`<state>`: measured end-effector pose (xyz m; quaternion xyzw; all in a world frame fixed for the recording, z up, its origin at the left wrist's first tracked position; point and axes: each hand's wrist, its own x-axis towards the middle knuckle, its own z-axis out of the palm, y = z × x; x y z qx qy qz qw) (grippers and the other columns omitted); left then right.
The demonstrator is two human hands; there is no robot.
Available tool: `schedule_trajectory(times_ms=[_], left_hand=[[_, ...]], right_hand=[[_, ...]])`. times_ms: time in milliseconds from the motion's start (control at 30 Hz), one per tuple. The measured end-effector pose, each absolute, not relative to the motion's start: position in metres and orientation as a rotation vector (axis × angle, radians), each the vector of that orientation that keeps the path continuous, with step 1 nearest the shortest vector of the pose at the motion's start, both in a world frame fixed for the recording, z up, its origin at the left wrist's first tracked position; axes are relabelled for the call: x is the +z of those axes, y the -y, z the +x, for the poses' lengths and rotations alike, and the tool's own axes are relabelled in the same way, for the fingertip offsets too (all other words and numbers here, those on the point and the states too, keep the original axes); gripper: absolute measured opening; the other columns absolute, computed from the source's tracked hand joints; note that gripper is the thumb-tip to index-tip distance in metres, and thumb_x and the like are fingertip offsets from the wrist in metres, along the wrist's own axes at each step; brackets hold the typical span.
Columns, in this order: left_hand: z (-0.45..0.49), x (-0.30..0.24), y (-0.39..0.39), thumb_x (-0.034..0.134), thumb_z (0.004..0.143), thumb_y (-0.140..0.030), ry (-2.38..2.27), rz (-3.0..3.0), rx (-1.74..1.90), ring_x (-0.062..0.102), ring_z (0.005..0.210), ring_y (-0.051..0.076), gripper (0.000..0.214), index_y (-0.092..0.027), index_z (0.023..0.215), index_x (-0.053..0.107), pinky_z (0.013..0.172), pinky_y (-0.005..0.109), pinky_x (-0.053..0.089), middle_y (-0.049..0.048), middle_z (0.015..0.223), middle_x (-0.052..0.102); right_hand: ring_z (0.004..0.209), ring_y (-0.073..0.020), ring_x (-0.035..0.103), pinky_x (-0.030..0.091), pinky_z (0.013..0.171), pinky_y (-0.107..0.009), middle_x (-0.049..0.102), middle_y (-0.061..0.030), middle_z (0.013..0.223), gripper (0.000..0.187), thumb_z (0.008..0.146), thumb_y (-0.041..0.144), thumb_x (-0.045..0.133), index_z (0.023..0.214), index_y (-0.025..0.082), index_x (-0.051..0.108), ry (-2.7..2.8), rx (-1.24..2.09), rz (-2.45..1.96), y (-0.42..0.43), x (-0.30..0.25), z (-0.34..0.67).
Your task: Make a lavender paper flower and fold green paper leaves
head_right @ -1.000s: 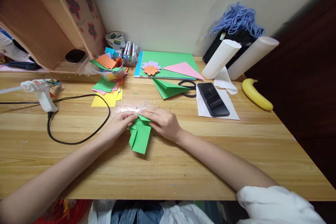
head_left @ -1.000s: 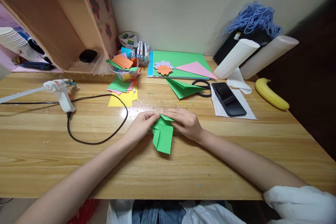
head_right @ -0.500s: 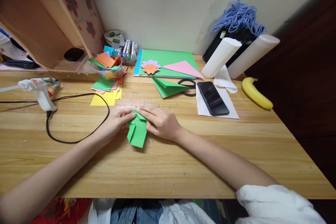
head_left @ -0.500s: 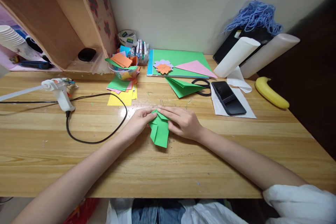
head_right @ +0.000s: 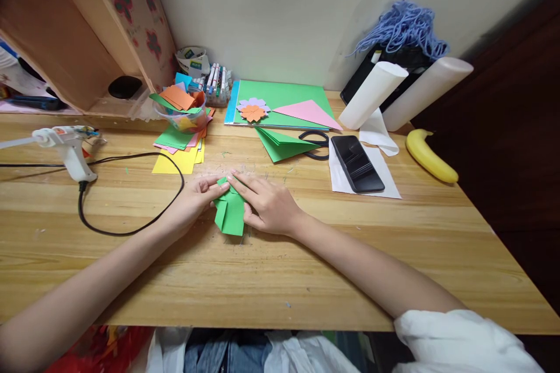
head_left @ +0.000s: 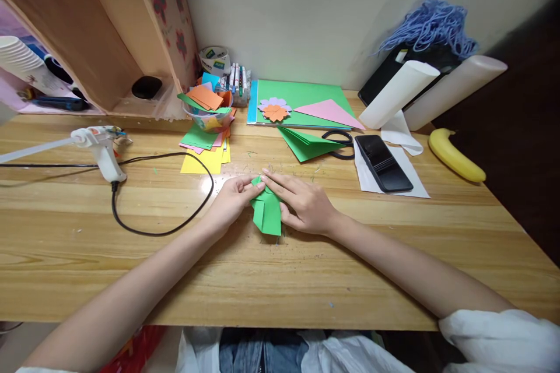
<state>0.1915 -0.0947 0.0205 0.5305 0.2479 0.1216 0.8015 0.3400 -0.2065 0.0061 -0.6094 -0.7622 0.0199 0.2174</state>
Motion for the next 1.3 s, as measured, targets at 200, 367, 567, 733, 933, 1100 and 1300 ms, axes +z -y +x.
schedule_trajectory(times_ms=[200, 367, 567, 733, 933, 1100, 1300], left_hand=[[0.196, 0.019, 0.094, 0.064, 0.070, -0.031, -0.592, 1.257, 0.310, 0.060, 0.075, 0.016, 0.035, -0.011, 0.099, 0.060, 0.071, 0.027, 0.045, 0.0062, 0.083, 0.067], [0.197, 0.023, 0.098, 0.061, 0.071, -0.028, -0.662, 1.308, 0.319, 0.058, 0.063, 0.013, 0.026, -0.012, 0.091, 0.058, 0.060, 0.023, 0.043, 0.0010, 0.067, 0.063], [0.195, 0.022, 0.102, 0.060, 0.073, -0.029, -0.652, 1.378, 0.327, 0.058, 0.068, 0.013, 0.023, -0.014, 0.089, 0.055, 0.062, 0.023, 0.044, 0.0011, 0.074, 0.062], [0.196, 0.023, 0.104, 0.066, 0.067, -0.024, -0.686, 1.369, 0.323, 0.060, 0.068, 0.013, 0.028, -0.013, 0.090, 0.054, 0.061, 0.023, 0.045, 0.0022, 0.076, 0.064], [0.197, 0.026, 0.106, 0.065, 0.067, -0.018, -0.678, 1.369, 0.281, 0.059, 0.062, 0.012, 0.029, -0.013, 0.094, 0.056, 0.058, 0.022, 0.045, -0.0007, 0.067, 0.063], [0.196, 0.022, 0.105, 0.065, 0.068, -0.025, -0.652, 1.397, 0.272, 0.058, 0.064, 0.013, 0.021, -0.013, 0.083, 0.059, 0.058, 0.023, 0.043, 0.0011, 0.072, 0.064], [0.196, 0.022, 0.107, 0.065, 0.067, -0.026, -0.639, 1.381, 0.239, 0.057, 0.062, 0.013, 0.021, -0.013, 0.082, 0.058, 0.056, 0.022, 0.042, 0.0009, 0.069, 0.063]], right_hand=[[0.102, -0.0184, 0.054, 0.045, 0.084, -0.033, 0.056, -0.0077, 0.117, 0.036, 0.085, 0.021, 0.038, 0.120, 0.020, 0.046, 1.670, 0.377, -1.639, 0.204, 0.007, 0.341], [0.065, -0.0120, 0.054, 0.043, 0.058, -0.023, 0.059, -0.0020, 0.074, 0.018, 0.084, 0.033, 0.047, 0.084, 0.017, 0.055, 1.361, 0.637, -1.620, 0.200, 0.004, 0.344], [0.057, -0.0092, 0.045, 0.036, 0.052, -0.020, 0.051, 0.0014, 0.065, 0.018, 0.081, 0.033, 0.050, 0.074, 0.017, 0.052, 1.289, 0.751, -1.567, 0.199, 0.002, 0.343], [0.057, -0.0091, 0.044, 0.036, 0.053, -0.021, 0.050, 0.0016, 0.065, 0.018, 0.081, 0.033, 0.052, 0.073, 0.016, 0.052, 1.309, 0.779, -1.538, 0.200, 0.005, 0.341], [0.057, -0.0086, 0.043, 0.035, 0.052, -0.021, 0.047, 0.0019, 0.065, 0.020, 0.082, 0.034, 0.049, 0.072, 0.016, 0.052, 1.282, 0.903, -1.461, 0.198, 0.005, 0.342], [0.057, -0.0087, 0.043, 0.034, 0.052, -0.021, 0.046, 0.0021, 0.065, 0.019, 0.081, 0.032, 0.051, 0.071, 0.016, 0.050, 1.253, 0.894, -1.452, 0.198, 0.004, 0.342], [0.061, -0.0099, 0.045, 0.037, 0.055, -0.021, 0.048, 0.0016, 0.069, 0.019, 0.082, 0.037, 0.050, 0.079, 0.018, 0.050, 1.239, 0.935, -1.441, 0.201, 0.007, 0.334]])
